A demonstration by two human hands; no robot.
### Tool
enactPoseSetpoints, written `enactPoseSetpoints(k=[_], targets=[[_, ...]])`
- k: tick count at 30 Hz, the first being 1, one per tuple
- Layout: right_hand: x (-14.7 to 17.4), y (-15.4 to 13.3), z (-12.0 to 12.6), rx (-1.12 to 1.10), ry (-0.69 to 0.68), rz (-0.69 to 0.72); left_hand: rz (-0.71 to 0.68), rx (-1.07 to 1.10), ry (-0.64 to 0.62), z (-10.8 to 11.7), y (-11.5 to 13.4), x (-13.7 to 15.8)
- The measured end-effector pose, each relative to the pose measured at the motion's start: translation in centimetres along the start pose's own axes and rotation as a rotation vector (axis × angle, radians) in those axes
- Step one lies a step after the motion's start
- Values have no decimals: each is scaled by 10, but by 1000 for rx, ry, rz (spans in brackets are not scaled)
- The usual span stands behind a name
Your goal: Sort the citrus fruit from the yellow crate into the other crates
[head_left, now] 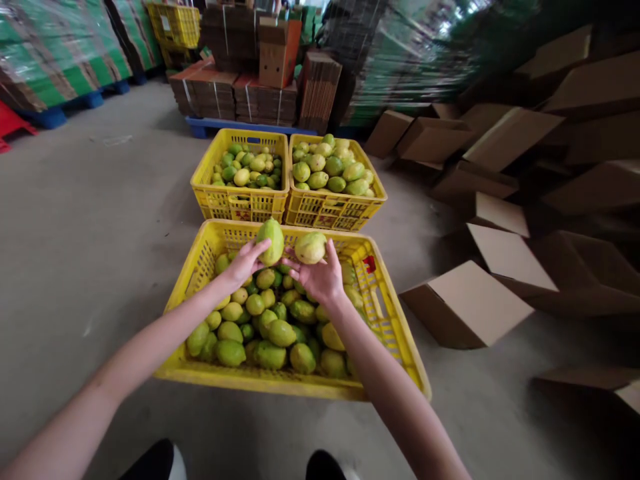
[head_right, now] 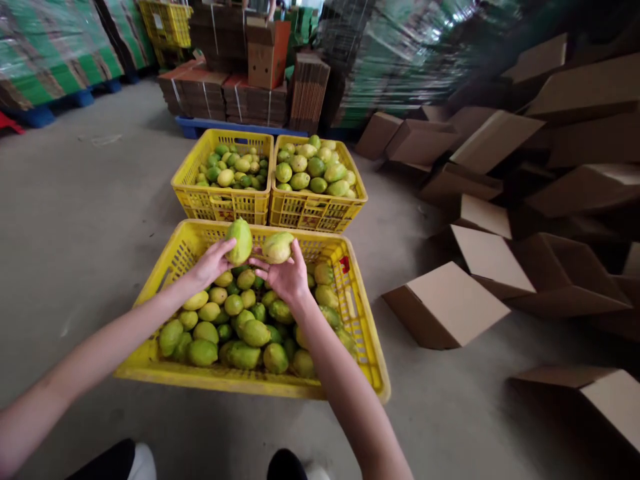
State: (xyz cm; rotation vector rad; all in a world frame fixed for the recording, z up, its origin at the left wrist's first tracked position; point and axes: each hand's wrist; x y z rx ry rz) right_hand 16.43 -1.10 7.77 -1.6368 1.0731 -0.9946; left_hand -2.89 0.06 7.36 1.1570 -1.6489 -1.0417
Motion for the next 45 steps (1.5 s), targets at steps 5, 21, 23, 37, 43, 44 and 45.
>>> enactPoseSetpoints(k=[5, 21, 23, 37, 43, 44, 45], targets=[[7, 21, 4, 254, 238, 181, -272, -450, -12, 3, -16, 17], [28, 12, -3, 860, 315, 557, -459, -365, 29, 11, -14, 19], [27, 9, -3, 703, 277, 490, -276, -205, -47, 13, -14, 15], [12, 23, -4, -472, 43, -61, 354, 488, 85, 3, 3, 12], [13, 22, -3, -617, 2, -183, 295, 479, 142, 3, 7, 13], [13, 22, -4, -625, 29, -183, 299, 493, 131, 1, 8, 13], [13, 23, -5, -630, 62, -177, 317, 507, 115, 0, 9, 13]])
Point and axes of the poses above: each hand's wrist, its own x-axis away from the middle knuckle, its own z-axis out of the back of the hand, y = z × x, and after that the axes turned 3 degrees about -y, right-handed
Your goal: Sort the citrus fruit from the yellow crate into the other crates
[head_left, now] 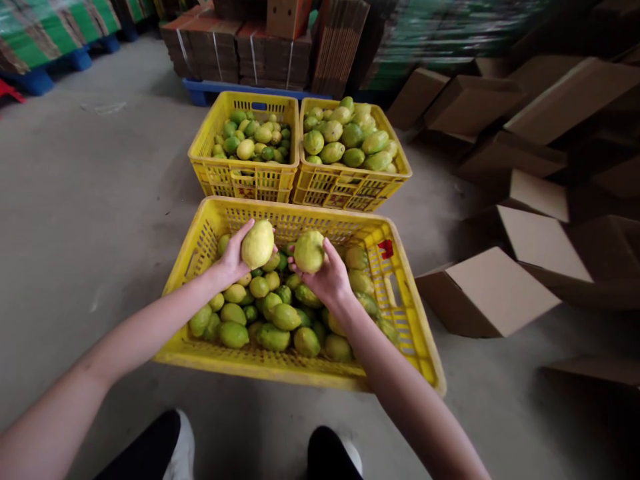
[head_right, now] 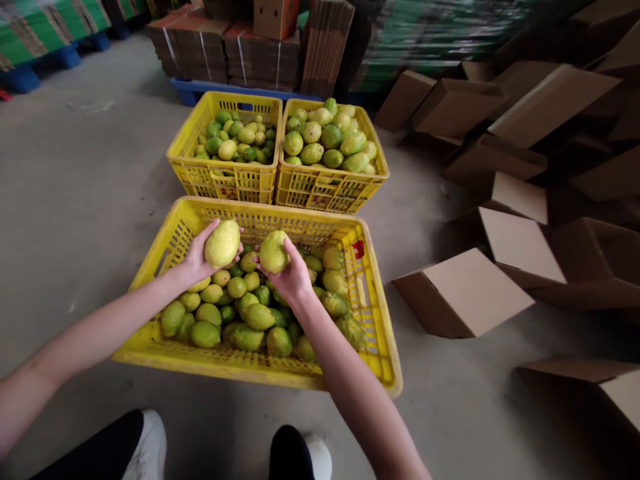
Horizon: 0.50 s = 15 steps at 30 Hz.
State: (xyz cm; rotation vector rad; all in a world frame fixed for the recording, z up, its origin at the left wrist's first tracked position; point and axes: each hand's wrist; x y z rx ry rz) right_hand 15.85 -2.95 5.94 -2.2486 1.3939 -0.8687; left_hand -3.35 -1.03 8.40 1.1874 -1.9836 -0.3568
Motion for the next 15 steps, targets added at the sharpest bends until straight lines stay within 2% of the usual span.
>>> enactPoseSetpoints(k=[4, 11, 15], targets=[[1, 3, -3, -16, 79, 51, 69, 65, -29, -4, -2, -1], [2, 2, -12, -137, 232, 16, 124, 226, 8, 3, 5, -2], [4, -1, -14, -121, 150, -90, 137, 231, 89, 5, 8, -4]])
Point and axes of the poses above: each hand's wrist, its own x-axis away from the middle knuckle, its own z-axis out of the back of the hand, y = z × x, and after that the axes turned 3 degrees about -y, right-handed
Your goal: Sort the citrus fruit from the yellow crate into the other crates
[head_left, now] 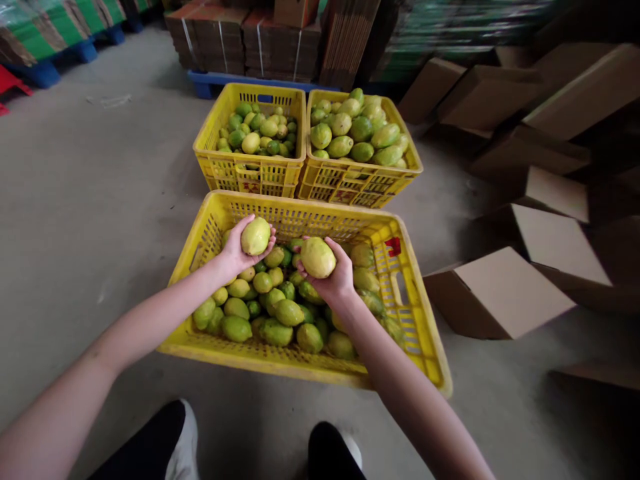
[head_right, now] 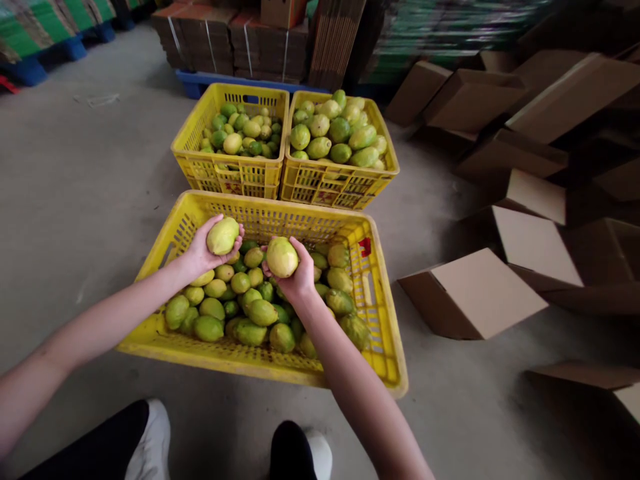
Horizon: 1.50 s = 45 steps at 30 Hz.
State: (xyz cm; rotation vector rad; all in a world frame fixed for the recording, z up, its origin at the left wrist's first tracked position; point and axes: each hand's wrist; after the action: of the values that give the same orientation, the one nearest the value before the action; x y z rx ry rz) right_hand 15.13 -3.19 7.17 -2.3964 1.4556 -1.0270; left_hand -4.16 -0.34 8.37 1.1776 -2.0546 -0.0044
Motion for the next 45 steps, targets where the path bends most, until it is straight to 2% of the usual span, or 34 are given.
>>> enactPoseSetpoints(k=[4, 7, 11, 16, 20, 26, 31, 36, 40, 45], targets=[[-2, -2, 3, -58, 65, -139, 57, -27, 186, 2, -3, -5], [-5, -1, 6, -84, 145, -175, 78, -35, 246, 3, -6, -8], [-8, 0, 8, -106, 213, -162, 97, -82, 219, 4, -5, -9], [-9, 0, 9, -106, 212, -165, 152, -168, 148, 2, -5, -6], [-11, 1, 13, -87, 216, -156, 135, -162, 132, -1, -8, -5], [-16, 5, 20, -11, 97, -18, 86, -159, 136, 3, -8, -9], [-14, 8, 14, 1, 102, 56, 103, -154, 140, 6, -9, -12], [-11, 5, 9, 93, 145, -55, 130, -175, 147, 5, -8, -11], [-11, 5, 9, 219, 163, -212, 253, -207, 91, 10, -5, -14], [-12, 10, 10, 302, 173, -229, 310, -298, 9, 24, -11, -27]])
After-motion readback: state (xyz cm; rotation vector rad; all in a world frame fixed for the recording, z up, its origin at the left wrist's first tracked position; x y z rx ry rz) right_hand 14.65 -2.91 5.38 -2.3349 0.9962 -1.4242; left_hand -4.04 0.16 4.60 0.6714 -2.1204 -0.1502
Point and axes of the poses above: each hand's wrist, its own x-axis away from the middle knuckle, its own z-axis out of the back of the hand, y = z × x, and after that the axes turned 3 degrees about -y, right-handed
